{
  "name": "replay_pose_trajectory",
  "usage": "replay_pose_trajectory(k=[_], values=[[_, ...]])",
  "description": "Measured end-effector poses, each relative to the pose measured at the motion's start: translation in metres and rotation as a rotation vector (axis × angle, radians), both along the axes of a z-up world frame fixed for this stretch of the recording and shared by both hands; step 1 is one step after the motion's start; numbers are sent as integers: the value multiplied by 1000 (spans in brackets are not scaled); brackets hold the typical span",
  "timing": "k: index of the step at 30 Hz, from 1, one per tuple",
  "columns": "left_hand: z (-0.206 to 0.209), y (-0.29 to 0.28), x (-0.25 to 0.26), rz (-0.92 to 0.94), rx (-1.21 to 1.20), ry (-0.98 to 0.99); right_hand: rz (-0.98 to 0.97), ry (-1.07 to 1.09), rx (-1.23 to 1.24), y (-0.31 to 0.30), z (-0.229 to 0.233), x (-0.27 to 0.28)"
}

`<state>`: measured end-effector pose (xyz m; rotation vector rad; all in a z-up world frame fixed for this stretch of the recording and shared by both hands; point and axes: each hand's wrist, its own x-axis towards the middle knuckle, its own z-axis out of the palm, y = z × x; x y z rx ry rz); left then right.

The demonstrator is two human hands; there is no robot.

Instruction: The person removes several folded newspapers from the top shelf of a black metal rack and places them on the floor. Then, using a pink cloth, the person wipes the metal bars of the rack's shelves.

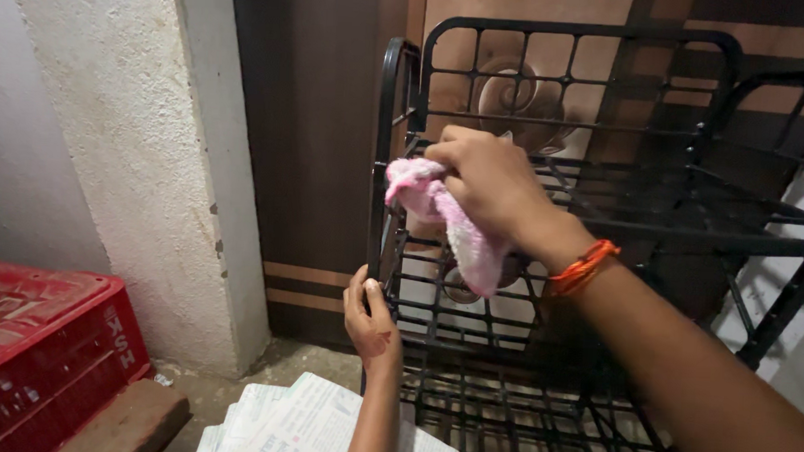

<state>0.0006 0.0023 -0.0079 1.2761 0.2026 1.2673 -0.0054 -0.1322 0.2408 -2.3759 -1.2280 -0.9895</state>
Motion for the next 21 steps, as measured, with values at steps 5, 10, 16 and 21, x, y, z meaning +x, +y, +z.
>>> replay_pose_trajectory(k=[5,10,16,21], values=[[-1,3,4,-2,5,-7,82,12,-26,-27,-1,21],[-3,3,6,-12,-37,6,16,19,-50,-57,-2,26],[-6,3,5,4,17,8,-189,89,4,-105,7,44],[-9,5,13,-4,-5,-18,-398,32,-85,-149,8,61]])
